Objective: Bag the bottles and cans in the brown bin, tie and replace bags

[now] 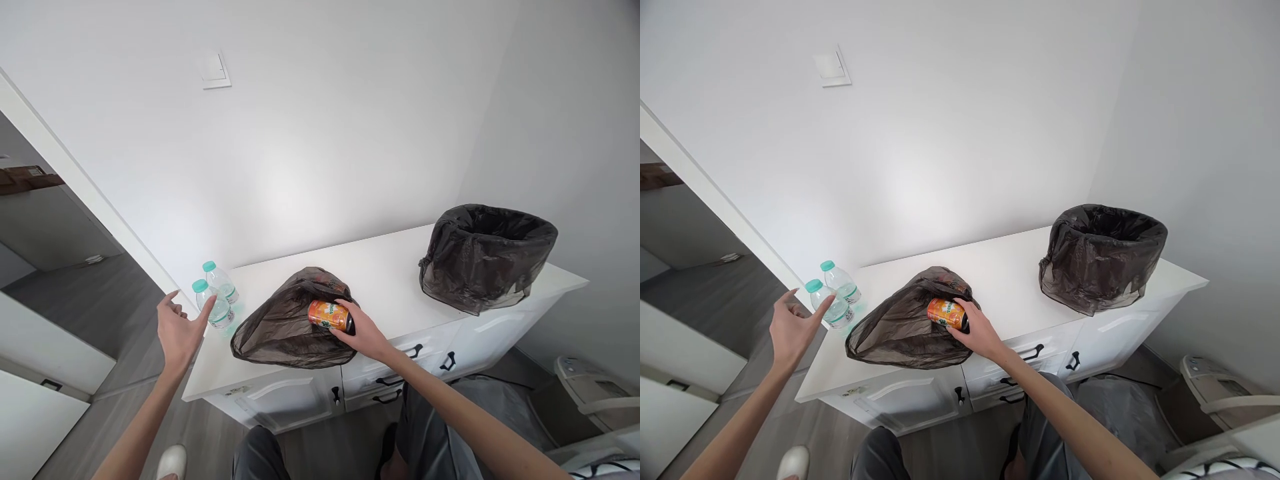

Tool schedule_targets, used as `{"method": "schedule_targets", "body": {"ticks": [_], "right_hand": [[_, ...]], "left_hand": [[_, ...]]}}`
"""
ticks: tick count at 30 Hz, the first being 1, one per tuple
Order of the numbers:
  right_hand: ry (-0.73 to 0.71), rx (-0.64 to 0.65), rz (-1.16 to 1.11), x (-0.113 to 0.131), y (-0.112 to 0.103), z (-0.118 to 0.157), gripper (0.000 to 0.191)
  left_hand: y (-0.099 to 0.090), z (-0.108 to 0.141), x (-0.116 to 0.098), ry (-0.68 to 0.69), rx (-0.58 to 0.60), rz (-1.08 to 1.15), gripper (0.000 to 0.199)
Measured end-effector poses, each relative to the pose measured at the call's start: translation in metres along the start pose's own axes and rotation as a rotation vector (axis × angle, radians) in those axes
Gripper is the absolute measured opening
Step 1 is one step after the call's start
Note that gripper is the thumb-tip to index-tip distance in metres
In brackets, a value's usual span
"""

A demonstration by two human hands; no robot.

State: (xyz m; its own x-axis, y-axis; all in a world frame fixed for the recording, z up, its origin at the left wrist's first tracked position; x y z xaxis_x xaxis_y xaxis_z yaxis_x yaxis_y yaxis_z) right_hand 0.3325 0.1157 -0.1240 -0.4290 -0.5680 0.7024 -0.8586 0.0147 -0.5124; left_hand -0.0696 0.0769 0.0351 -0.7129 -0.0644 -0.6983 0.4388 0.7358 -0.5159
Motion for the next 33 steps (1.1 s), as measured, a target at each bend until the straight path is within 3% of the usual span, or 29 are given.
{"method": "schedule_targets", "body": {"ticks": [2,4,7,10,12,15,17,19,22,24,28,33], "right_hand": [[0.026,0.021,-0.01,0.009,-0.008,0.006,0.062],[0.043,0.043,-0.017,0.021,-0.014,0.011,0.06],[-0.007,0.076,-0.032,0.052,-0.017,0.013,0.055],[-0.097,0.123,-0.059,0.092,-0.017,0.011,0.058],[-0.131,0.165,-0.087,0.111,-0.016,0.008,0.063],[-0.117,0.249,-0.172,0.115,-0.015,0.004,0.069],[-0.09,0.303,-0.199,0.1,-0.009,0.004,0.065],[-0.088,0.314,-0.146,0.078,0.001,0.003,0.056],[-0.155,0.261,0.0,0.044,0.023,-0.002,0.049],[-0.21,0.224,0.085,0.029,0.041,-0.008,0.05],[-0.304,0.133,0.258,0.02,0.067,-0.03,0.055],[-0.277,-0.019,0.437,0.018,0.059,-0.058,0.062]], "left_hand": [[-0.012,0.02,-0.023,0.106,-0.087,-0.024,0.069],[-0.012,0.05,-0.055,0.292,-0.088,-0.007,0.049],[0.015,0.105,-0.099,0.594,0.151,0.025,0.037],[0.053,0.157,-0.113,0.76,0.466,-0.001,0.06],[0.072,0.176,-0.103,0.736,0.623,0.009,0.067],[0.083,0.175,-0.067,0.494,0.718,0.086,0.061],[0.073,0.157,-0.035,0.258,0.637,0.152,0.062],[0.048,0.134,-0.006,0.058,0.458,0.23,0.065],[0.007,0.107,0.029,-0.13,0.183,0.33,0.065],[-0.006,0.097,0.049,-0.224,0.102,0.324,0.067],[0.001,0.089,0.086,-0.376,0.096,0.244,0.075],[0.023,0.085,0.116,-0.427,0.09,0.187,0.082]]}}
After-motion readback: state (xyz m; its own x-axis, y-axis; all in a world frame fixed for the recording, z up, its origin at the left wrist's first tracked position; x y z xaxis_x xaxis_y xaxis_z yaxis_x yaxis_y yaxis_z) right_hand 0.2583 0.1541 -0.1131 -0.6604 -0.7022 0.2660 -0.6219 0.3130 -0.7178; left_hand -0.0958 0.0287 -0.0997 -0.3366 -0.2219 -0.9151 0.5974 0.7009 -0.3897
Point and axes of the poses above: each hand's wrist, its own z-axis away from the middle knuckle, its own y-axis out of the palm, x = y × z, the point moved 8 cm from there along -z, towards the middle knuckle, and after that the axes turned 5 degrees about -y, right-handed, at the moved point
